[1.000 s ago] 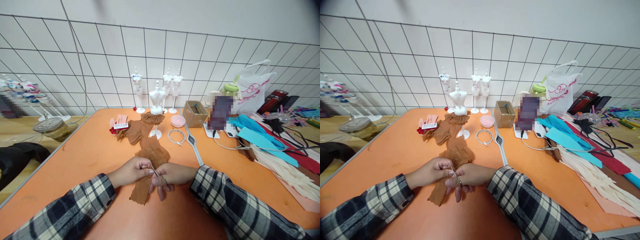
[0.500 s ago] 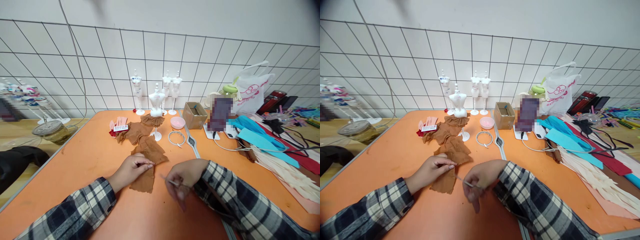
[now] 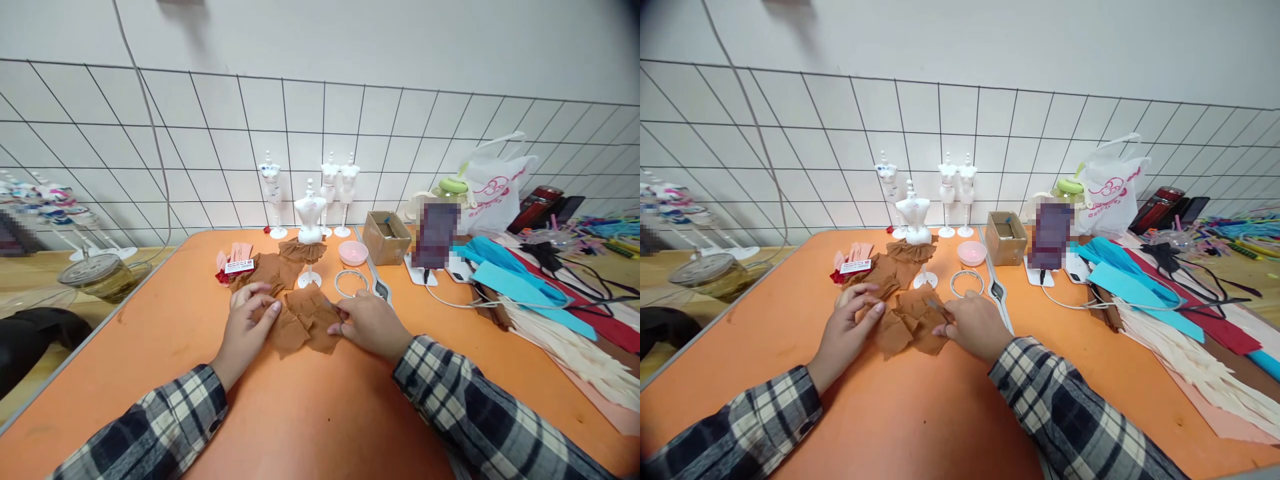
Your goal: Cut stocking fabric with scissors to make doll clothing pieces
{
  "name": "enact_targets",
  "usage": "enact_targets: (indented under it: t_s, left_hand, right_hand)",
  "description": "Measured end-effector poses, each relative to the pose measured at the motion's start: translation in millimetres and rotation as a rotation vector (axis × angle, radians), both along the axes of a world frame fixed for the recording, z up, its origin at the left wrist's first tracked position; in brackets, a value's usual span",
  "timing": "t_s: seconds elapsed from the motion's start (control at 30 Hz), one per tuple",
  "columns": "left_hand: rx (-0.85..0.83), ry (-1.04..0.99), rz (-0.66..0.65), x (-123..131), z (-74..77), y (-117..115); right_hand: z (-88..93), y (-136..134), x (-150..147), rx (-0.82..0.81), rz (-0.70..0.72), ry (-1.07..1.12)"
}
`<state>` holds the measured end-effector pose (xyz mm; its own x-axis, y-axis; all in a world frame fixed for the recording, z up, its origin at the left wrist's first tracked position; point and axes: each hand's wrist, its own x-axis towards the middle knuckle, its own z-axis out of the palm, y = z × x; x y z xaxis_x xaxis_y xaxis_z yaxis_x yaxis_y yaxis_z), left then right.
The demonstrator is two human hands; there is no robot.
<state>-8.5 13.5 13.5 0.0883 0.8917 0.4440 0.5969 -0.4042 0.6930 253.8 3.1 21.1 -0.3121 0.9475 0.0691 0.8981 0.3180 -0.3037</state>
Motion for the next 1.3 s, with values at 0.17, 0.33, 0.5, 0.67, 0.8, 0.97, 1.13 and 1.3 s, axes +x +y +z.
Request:
enact_targets:
  t_s: [0.17,0.33,0.5,0.67,0.8,0.97,1.13,1.3]
  left_hand:
    - [-0.3,-0.274,-0.221,14.1,12.7,-9.0]
    - [-0.278,0.297,-0.184,36.1,-1.9,20.5]
    - [-0.128,0.663,-0.055,33.1,-9.7,40.1]
    - [0.069,0.672,0.064,23.9,-7.4,39.9]
    - [-0.165,0.426,0.084,8.0,-16.3,51.4]
    - [-0.224,0.001,0.101,-7.6,-22.8,61.9]
    - [0.06,0.097,-0.041,-0.6,-11.6,43.5]
    - [-0.035,0.495,-0.398,12.4,-16.7,34.3]
  right_hand:
    - [-22.6,9.3,-23.9,-0.235,0.019,0.397]
    - [-30.9,16.2,-23.0,-0.425,-0.038,0.764]
    - [-5.4,8.4,-14.2,-0.147,-0.046,0.277]
    - [14.4,11.3,-43.5,0.069,0.147,-0.095]
    - [17.1,25.7,-65.0,0.097,0.142,-0.124]
    - [6.3,51.7,-69.2,-0.195,0.155,-0.052]
    - [-7.7,70.0,-73.5,-0.341,0.133,0.039]
    - [-14.5,63.5,-75.9,-0.273,0.043,0.041]
